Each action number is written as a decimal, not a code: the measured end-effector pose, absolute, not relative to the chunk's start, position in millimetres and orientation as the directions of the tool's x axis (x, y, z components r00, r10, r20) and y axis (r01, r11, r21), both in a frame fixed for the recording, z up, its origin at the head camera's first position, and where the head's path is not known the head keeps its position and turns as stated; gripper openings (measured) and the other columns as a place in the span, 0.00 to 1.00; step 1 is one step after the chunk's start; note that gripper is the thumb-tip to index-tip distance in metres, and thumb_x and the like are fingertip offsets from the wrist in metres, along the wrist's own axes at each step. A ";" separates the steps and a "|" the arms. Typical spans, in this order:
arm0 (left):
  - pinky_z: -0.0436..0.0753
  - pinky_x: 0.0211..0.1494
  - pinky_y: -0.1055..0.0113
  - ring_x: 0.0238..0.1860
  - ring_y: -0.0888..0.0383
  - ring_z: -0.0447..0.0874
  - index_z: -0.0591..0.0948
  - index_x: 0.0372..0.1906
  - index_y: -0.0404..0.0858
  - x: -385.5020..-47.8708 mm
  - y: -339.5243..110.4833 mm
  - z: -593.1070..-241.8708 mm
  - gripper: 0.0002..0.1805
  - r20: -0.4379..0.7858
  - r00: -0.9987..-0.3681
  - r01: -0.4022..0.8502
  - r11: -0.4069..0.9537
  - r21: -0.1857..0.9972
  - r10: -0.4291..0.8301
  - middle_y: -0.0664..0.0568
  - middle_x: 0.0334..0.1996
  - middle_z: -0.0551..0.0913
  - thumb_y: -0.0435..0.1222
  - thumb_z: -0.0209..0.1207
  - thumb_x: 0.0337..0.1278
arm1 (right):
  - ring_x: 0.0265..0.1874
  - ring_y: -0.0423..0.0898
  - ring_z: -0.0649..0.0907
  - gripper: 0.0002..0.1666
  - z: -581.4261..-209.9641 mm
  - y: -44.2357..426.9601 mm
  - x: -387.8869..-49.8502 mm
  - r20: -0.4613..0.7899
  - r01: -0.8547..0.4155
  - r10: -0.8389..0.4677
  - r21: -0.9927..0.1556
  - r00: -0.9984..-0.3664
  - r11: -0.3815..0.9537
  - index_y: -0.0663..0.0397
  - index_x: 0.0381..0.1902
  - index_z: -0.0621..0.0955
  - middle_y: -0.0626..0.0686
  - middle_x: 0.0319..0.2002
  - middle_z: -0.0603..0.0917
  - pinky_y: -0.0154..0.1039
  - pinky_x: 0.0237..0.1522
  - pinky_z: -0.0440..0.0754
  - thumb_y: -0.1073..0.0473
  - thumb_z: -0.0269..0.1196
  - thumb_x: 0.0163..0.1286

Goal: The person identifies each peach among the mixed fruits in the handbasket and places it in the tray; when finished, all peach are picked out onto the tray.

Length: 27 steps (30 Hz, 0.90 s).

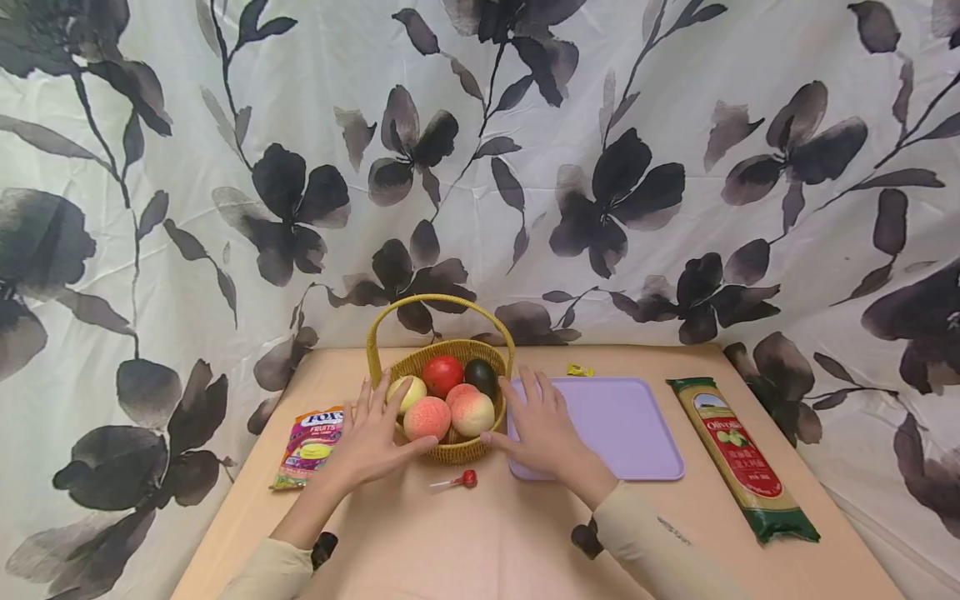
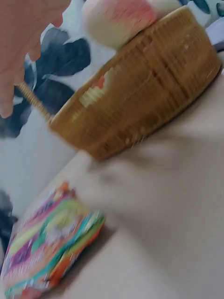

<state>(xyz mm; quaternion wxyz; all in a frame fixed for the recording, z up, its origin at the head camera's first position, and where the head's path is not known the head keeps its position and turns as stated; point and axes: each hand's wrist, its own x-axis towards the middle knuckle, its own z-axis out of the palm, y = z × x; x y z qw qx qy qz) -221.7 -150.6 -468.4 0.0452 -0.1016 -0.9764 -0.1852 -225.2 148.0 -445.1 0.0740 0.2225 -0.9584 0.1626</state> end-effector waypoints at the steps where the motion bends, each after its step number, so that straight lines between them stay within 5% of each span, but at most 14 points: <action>1: 0.41 0.76 0.23 0.84 0.34 0.28 0.49 0.85 0.55 -221.4 -155.3 -469.6 0.62 0.114 -0.979 0.202 0.905 0.374 0.171 0.44 0.86 0.36 0.78 0.58 0.51 | 0.77 0.72 0.60 0.52 -442.1 142.6 -225.9 0.229 -0.471 -0.418 -0.281 -0.879 0.836 0.53 0.80 0.65 0.68 0.80 0.58 0.75 0.68 0.65 0.30 0.64 0.69; 7: 0.52 0.76 0.26 0.83 0.29 0.31 0.46 0.85 0.51 -226.5 -182.3 -486.4 0.67 0.045 -0.979 0.188 0.789 0.585 0.200 0.35 0.84 0.30 0.64 0.74 0.47 | 0.69 0.63 0.73 0.47 -425.3 102.5 -234.7 0.240 -0.578 -0.526 -0.344 -0.816 0.740 0.52 0.77 0.69 0.62 0.73 0.70 0.62 0.64 0.78 0.39 0.72 0.67; 15: 0.76 0.69 0.42 0.71 0.32 0.72 0.54 0.84 0.42 -248.5 -191.3 -513.3 0.66 0.070 -0.972 0.189 0.568 0.801 0.224 0.34 0.81 0.52 0.43 0.84 0.42 | 0.53 0.55 0.83 0.37 -423.4 61.4 -247.1 0.165 -0.655 -0.645 -0.357 -0.746 0.666 0.49 0.66 0.79 0.57 0.60 0.79 0.53 0.53 0.86 0.50 0.79 0.60; 20: 0.73 0.72 0.42 0.73 0.36 0.71 0.55 0.82 0.34 -261.8 -192.7 -520.2 0.65 0.088 -0.964 0.208 0.512 0.833 0.250 0.35 0.79 0.61 0.42 0.83 0.42 | 0.47 0.48 0.84 0.39 -427.3 51.0 -250.2 0.107 -0.649 -0.650 -0.294 -0.752 0.702 0.47 0.66 0.79 0.55 0.58 0.81 0.49 0.48 0.87 0.46 0.80 0.59; 27: 0.70 0.75 0.44 0.74 0.38 0.71 0.55 0.80 0.29 -268.4 -196.9 -518.3 0.64 0.040 -0.974 0.156 0.527 0.835 0.224 0.33 0.76 0.65 0.45 0.82 0.45 | 0.38 0.44 0.83 0.32 -429.9 42.5 -251.8 0.204 -0.698 -0.668 -0.251 -0.715 0.671 0.48 0.61 0.82 0.54 0.50 0.83 0.40 0.42 0.86 0.51 0.79 0.60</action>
